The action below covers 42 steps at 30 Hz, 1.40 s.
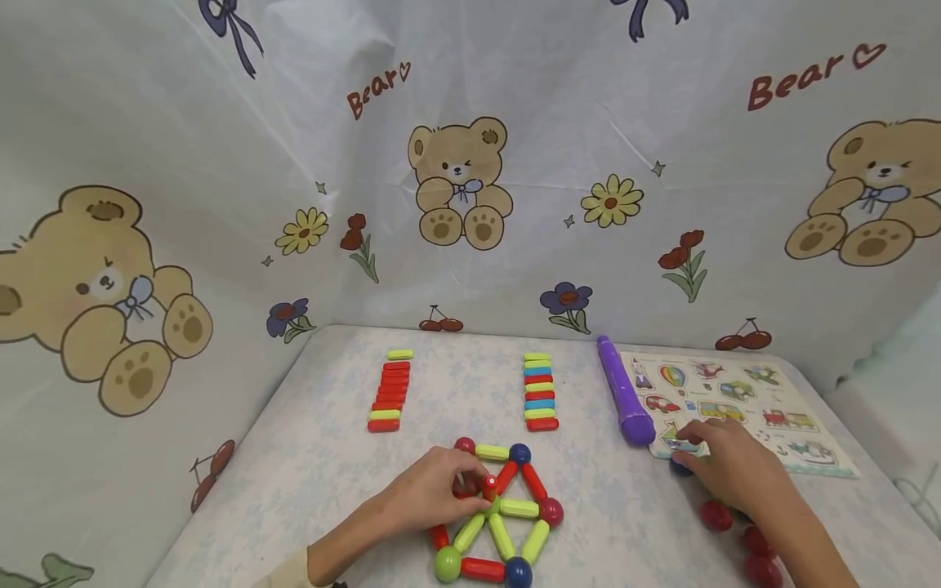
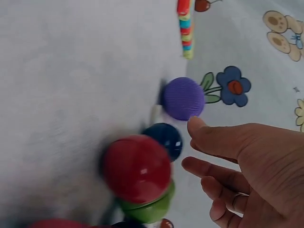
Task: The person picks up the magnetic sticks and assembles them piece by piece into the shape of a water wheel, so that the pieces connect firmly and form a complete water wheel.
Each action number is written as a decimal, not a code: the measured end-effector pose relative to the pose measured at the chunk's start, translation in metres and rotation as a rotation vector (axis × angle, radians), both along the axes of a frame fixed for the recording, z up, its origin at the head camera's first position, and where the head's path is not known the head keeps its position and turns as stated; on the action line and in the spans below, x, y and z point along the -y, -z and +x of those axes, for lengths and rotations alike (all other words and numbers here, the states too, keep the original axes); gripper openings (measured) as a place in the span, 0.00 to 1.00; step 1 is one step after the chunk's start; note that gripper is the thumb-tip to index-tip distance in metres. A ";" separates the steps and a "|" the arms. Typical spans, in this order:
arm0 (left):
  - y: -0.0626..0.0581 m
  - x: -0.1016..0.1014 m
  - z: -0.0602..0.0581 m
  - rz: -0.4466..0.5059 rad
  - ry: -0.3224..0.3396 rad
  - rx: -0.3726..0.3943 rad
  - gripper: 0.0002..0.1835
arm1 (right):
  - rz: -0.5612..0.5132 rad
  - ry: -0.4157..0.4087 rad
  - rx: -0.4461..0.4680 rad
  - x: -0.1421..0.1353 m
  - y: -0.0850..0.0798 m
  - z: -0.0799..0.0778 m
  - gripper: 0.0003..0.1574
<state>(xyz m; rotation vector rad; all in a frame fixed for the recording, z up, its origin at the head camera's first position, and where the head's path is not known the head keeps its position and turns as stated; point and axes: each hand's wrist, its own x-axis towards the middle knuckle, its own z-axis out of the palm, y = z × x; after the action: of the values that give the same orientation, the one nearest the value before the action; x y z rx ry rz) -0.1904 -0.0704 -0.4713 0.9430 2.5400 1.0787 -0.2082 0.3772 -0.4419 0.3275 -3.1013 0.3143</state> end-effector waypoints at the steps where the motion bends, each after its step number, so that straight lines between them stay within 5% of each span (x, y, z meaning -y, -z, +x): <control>1: 0.000 0.000 0.000 -0.007 0.002 -0.006 0.09 | 0.001 -0.003 0.015 -0.003 0.004 0.001 0.19; 8: 0.001 -0.001 -0.001 -0.004 0.008 -0.012 0.10 | 0.061 0.001 0.059 -0.004 0.017 0.003 0.24; 15: 0.000 -0.001 0.000 0.023 0.008 0.000 0.11 | 0.053 0.021 0.017 0.009 0.003 0.007 0.26; 20: -0.001 0.000 -0.001 0.029 0.006 0.004 0.12 | -0.055 -0.028 -0.017 0.054 -0.022 0.015 0.27; 26: -0.006 0.009 -0.006 0.063 0.020 0.032 0.16 | -0.235 -0.206 -0.074 0.123 -0.045 0.032 0.23; 34: -0.018 0.049 -0.034 -0.071 -0.180 -0.144 0.15 | -0.372 -0.449 0.018 0.185 -0.050 0.037 0.21; 42: -0.020 0.098 -0.060 -0.276 -0.423 -0.203 0.13 | -0.393 -0.512 0.102 0.201 -0.043 0.031 0.20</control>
<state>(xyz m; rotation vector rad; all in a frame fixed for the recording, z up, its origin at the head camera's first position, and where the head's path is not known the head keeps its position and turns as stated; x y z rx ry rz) -0.2500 -0.1680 -0.4516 0.4755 3.0446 0.7196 -0.1767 0.1760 -0.3988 1.1112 -2.8962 0.9489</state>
